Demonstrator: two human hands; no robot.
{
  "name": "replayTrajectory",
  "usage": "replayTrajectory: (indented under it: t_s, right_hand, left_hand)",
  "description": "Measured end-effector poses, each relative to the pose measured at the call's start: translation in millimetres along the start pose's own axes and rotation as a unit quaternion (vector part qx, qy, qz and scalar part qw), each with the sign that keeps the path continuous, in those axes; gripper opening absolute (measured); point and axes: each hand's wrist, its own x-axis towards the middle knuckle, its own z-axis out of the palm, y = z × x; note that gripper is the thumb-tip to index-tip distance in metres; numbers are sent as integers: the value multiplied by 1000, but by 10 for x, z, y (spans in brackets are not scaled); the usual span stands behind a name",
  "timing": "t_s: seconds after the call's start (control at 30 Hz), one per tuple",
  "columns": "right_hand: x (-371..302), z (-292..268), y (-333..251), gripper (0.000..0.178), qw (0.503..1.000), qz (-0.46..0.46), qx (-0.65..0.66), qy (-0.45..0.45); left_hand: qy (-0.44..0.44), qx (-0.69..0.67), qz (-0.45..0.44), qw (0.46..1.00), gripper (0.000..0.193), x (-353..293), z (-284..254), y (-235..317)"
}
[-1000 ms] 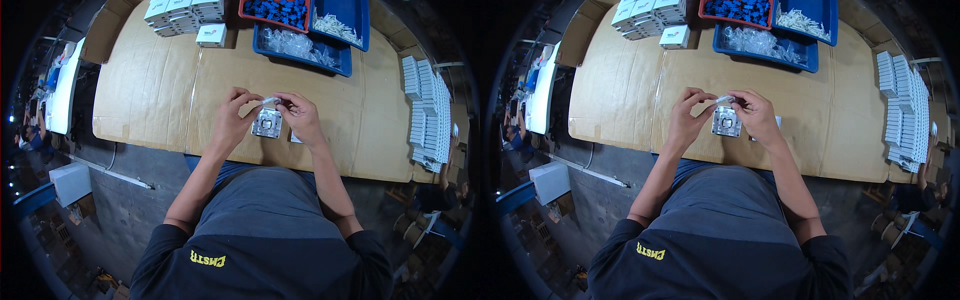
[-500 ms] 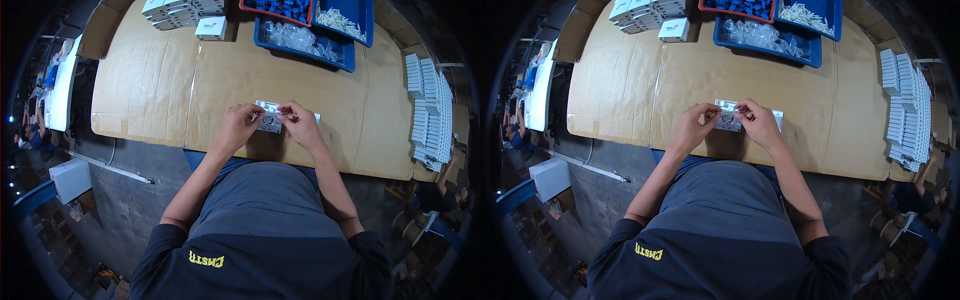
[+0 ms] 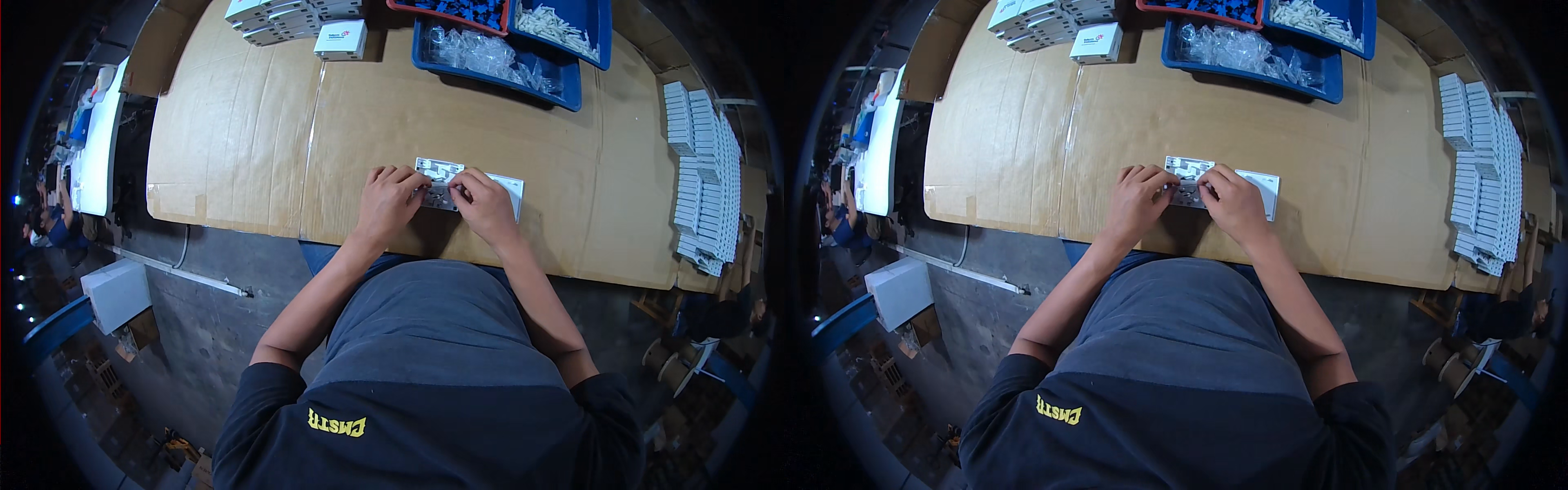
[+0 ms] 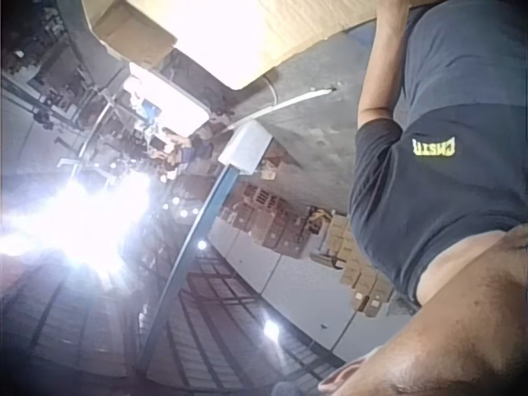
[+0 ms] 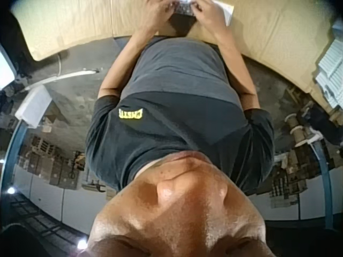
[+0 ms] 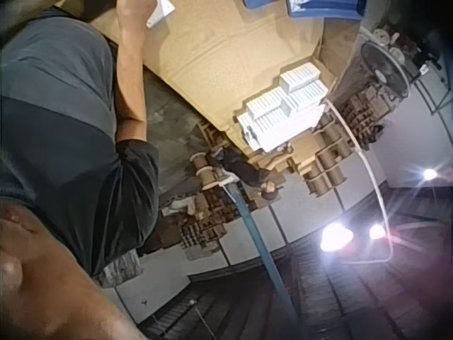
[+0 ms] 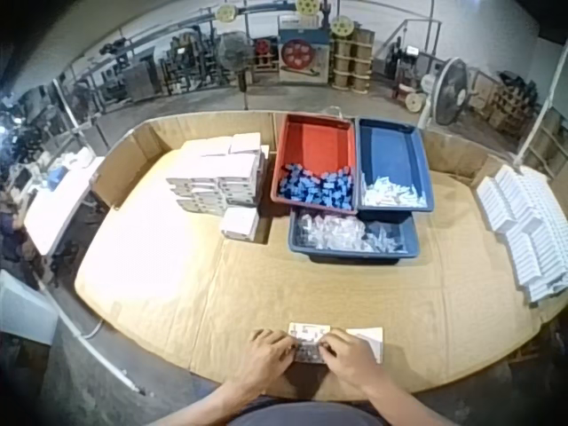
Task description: The person assembles electronic components by hand, fitting a circuit board and connectors into a plastic housing, then securing it with a plastic cover, and finally placing the finished unit into a cardboard box.
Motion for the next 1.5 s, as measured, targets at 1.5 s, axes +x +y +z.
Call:
replayTrajectory:
  t_s: [1.5]
  right_hand:
    - [16,-204,-40,16,991,8,7,-131]
  left_hand:
    - [-106,49,108,987,33,-101,-154,-81]
